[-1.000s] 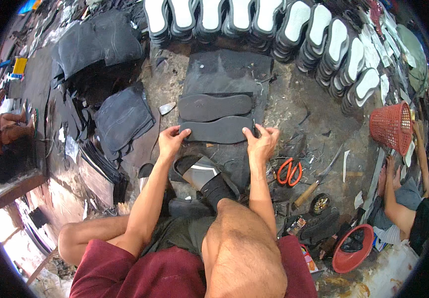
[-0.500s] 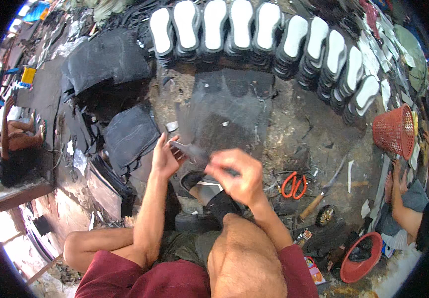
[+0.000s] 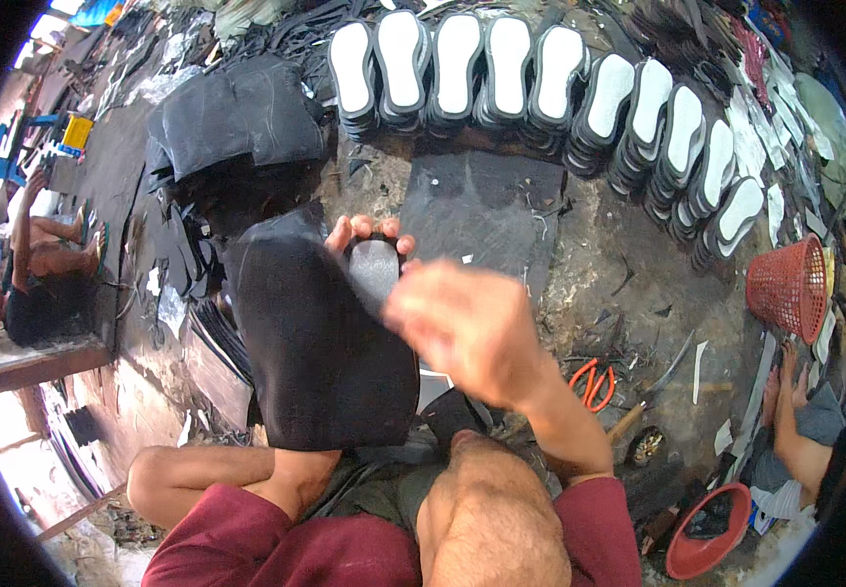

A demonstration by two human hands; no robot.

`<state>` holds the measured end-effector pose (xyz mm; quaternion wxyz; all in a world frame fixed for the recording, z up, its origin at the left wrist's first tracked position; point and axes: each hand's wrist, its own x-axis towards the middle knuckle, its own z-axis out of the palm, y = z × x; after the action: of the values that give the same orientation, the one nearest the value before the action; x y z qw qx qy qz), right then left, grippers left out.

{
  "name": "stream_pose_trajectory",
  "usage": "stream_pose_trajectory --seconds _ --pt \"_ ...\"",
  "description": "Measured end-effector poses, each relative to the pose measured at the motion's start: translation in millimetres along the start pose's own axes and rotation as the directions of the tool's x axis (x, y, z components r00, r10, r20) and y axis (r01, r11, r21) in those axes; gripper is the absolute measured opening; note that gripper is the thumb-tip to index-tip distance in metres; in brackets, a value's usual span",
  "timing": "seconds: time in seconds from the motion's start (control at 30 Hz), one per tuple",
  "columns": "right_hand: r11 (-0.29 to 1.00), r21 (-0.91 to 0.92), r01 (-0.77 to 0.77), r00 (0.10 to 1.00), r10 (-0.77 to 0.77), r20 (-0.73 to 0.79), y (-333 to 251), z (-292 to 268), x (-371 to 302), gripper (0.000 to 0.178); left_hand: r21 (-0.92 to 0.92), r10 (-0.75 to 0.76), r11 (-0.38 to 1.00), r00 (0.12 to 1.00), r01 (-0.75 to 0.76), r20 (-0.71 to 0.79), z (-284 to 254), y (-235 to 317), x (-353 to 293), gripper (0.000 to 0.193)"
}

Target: The person sits on the floor and repeatedly picks up black shoe insoles, flips them over, and places them into a stack. The person also handles white insoles and places them into a separate stack. The workspace is cluttered with insoles and tools.

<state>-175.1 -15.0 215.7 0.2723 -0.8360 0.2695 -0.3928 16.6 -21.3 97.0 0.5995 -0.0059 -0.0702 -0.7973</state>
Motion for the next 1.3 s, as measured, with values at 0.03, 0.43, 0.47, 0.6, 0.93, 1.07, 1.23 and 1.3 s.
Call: stream_pose_trajectory --seconds 0.03,0.43,0.47,0.6,0.93,1.07,1.23,1.3 --pt "0.994 0.02 0.106 0.993 -0.104 -0.055 -16 0 -5 0.018 0.01 0.014 1.0 0.998 -0.013 -0.066 9 -1 -4 0.041" --pt "0.964 0.217 -0.157 0.909 0.227 -0.35 -18 21 -26 0.022 -0.127 -0.221 0.972 0.947 0.195 -0.233 65 -22 -25 0.071" --pt "0.949 0.243 -0.198 0.894 0.277 -0.353 -19 22 -28 0.021 -0.141 -0.222 0.971 0.946 0.192 -0.239 66 -23 -25 0.07" --pt "0.911 0.301 -0.283 0.838 0.387 -0.385 -18 29 -32 0.02 -0.102 -0.223 0.973 0.957 0.207 -0.183 61 -26 -23 0.075" --pt "0.8 -0.174 -0.574 0.752 0.431 -0.498 -20 29 -23 0.038 0.252 -0.064 0.96 0.972 0.122 -0.228 43 -35 -9 0.071" --pt "0.416 0.764 -0.493 0.609 0.792 -0.039 -11 43 -40 0.069 0.498 -0.087 0.824 0.929 0.271 -0.361 46 -34 4 0.067" --pt "0.394 0.735 -0.552 0.591 0.807 0.011 19 20 -30 0.053 0.849 0.501 0.527 0.82 -0.033 -0.279 10 71 -5 0.054" --pt "0.579 0.45 -0.679 0.648 0.762 -0.002 34 24 -33 0.056 0.999 0.343 -0.049 0.938 -0.022 0.038 50 62 -4 0.062"
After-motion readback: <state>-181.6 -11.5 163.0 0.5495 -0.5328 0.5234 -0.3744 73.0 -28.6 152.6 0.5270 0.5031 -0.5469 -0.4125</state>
